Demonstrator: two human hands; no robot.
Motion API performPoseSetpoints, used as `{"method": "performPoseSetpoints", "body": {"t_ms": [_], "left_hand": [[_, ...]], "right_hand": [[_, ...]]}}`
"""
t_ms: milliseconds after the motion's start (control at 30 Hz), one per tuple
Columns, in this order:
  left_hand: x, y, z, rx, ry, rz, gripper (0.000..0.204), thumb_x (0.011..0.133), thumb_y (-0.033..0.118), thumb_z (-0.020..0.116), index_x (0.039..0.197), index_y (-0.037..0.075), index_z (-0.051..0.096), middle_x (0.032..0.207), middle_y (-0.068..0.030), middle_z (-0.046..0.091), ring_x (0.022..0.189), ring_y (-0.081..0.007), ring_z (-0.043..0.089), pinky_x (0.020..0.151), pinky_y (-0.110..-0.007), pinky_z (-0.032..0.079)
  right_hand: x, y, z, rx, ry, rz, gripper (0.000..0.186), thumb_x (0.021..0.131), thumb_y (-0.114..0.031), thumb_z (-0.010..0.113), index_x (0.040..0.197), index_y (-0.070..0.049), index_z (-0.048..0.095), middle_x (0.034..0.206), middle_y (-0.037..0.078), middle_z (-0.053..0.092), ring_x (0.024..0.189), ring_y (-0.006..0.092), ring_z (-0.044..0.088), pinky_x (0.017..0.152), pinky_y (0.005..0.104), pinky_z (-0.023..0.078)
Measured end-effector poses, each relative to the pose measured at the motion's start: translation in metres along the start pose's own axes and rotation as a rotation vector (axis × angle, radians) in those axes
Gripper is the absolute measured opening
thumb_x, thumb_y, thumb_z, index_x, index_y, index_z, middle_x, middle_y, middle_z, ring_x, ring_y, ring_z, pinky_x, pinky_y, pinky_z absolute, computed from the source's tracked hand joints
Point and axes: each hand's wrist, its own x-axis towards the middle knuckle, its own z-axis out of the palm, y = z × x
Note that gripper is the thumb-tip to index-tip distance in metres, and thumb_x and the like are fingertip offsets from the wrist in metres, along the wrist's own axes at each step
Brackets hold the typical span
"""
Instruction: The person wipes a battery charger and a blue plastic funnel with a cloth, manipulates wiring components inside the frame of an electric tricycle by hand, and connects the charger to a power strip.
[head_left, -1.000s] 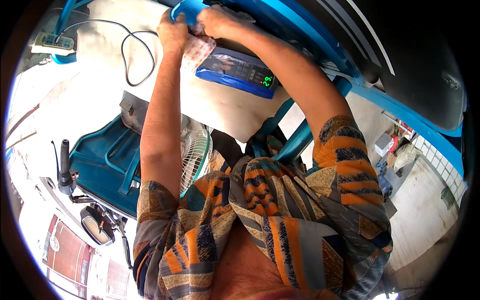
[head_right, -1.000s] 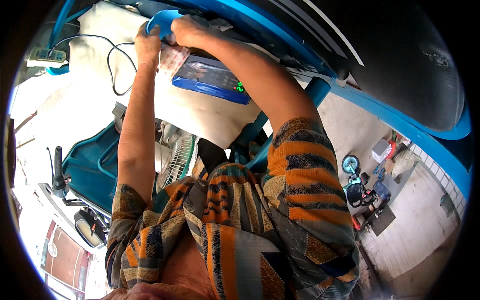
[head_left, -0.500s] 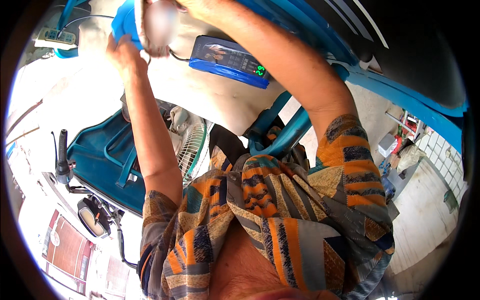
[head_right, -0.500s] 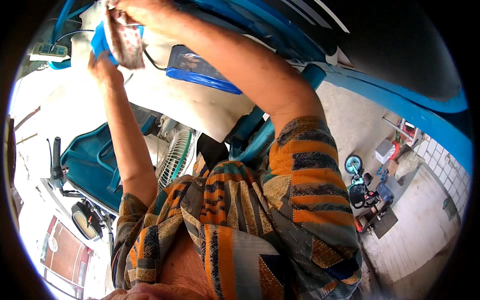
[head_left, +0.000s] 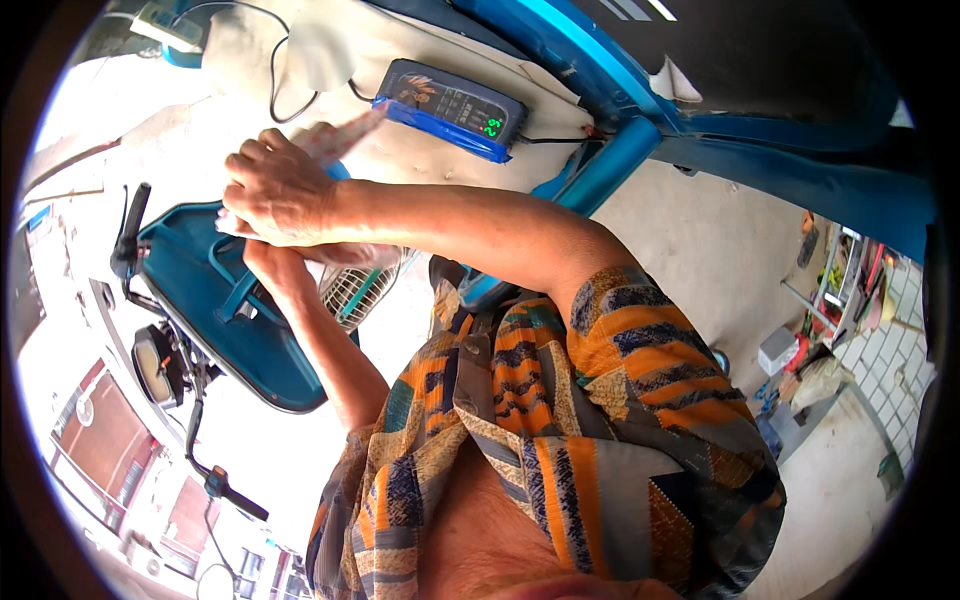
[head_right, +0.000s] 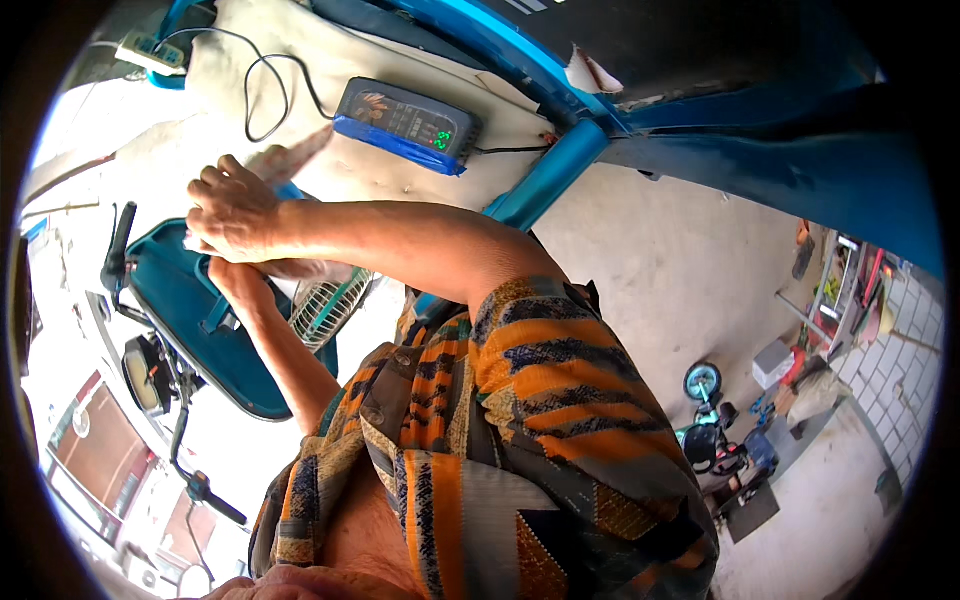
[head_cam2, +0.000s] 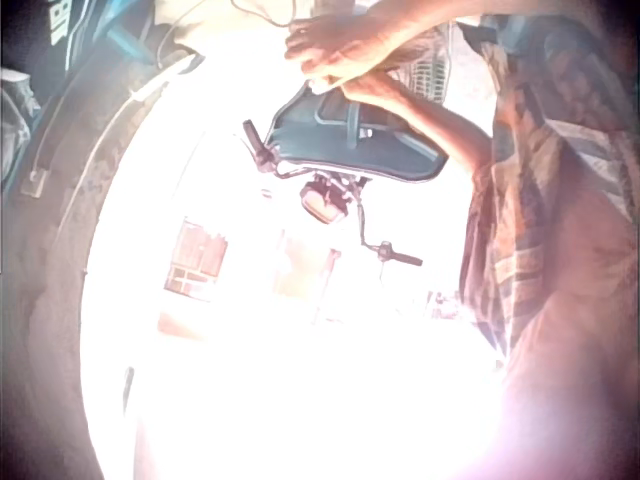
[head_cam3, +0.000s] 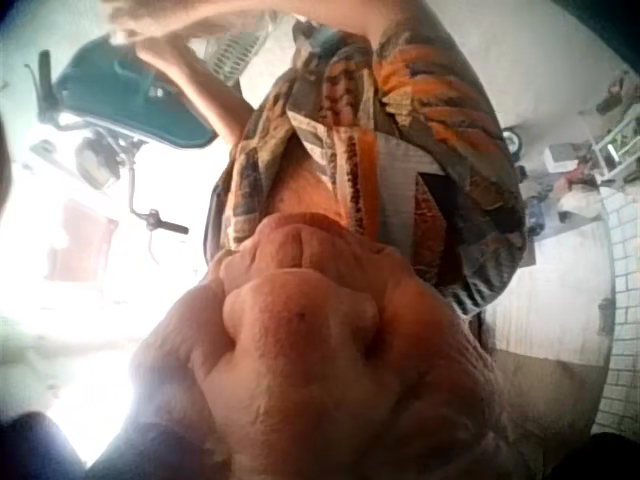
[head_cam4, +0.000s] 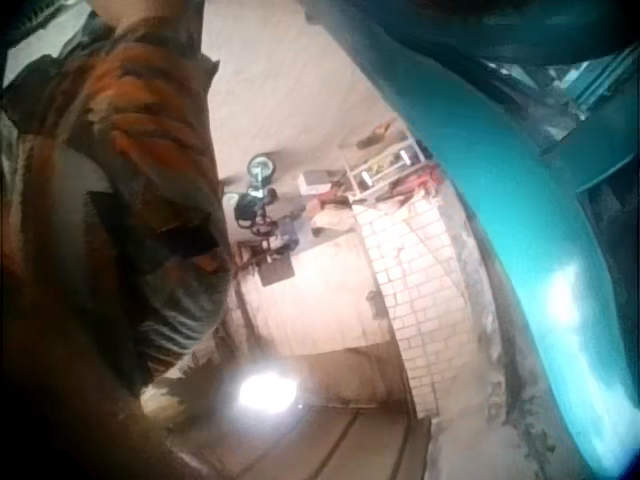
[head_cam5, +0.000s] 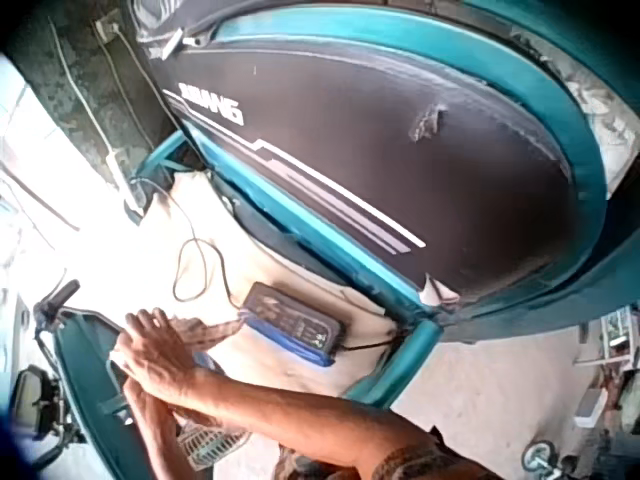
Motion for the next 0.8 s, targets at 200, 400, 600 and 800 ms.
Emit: {"method": "performPoseSetpoints", "body": {"t_ms": [200,400,600,800], "left_hand": [[-0.080,0.019,-0.008,-0.021,0.038,-0.218,0.022,0.091,0.011,0.052,0.094,-0.009,0.061,0.084,-0.0033,0.063,0.077,-0.0096,0.054,0.067,-0.025,0.045],[-0.118,0.024,-0.032,0.079,-0.021,-0.274,0.029,0.084,0.006,0.048,0.106,-0.009,0.061,0.093,-0.0103,0.066,0.081,-0.0129,0.059,0.072,-0.024,0.047],[-0.131,0.012,-0.061,-0.032,0.057,-0.274,0.041,0.077,-0.001,0.040,0.112,-0.009,0.059,0.096,-0.0113,0.065,0.079,-0.0144,0.061,0.070,-0.026,0.050],[-0.130,0.018,-0.088,-0.311,0.382,-0.169,0.033,0.079,-0.003,0.048,0.110,-0.008,0.058,0.097,-0.0147,0.065,0.080,-0.0208,0.064,0.071,-0.029,0.054]], "right_hand": [[-0.046,-0.033,-0.021,0.120,-0.306,0.063,0.028,0.089,-0.028,0.053,0.077,-0.003,0.054,0.067,0.016,0.059,0.058,0.0305,0.063,0.053,0.0421,0.050],[-0.078,-0.053,-0.045,0.293,-0.214,0.250,0.024,0.088,-0.024,0.053,0.082,-0.001,0.049,0.068,0.018,0.059,0.059,0.0326,0.063,0.050,0.0413,0.049],[-0.106,-0.038,-0.077,0.066,-0.430,0.306,0.023,0.082,-0.024,0.063,0.083,-0.002,0.053,0.069,0.018,0.063,0.065,0.0325,0.066,0.055,0.0422,0.051],[-0.137,-0.044,-0.060,0.467,-0.318,0.629,0.018,0.084,-0.015,0.058,0.090,0.002,0.056,0.072,0.019,0.063,0.068,0.0312,0.065,0.061,0.0405,0.051]]}}
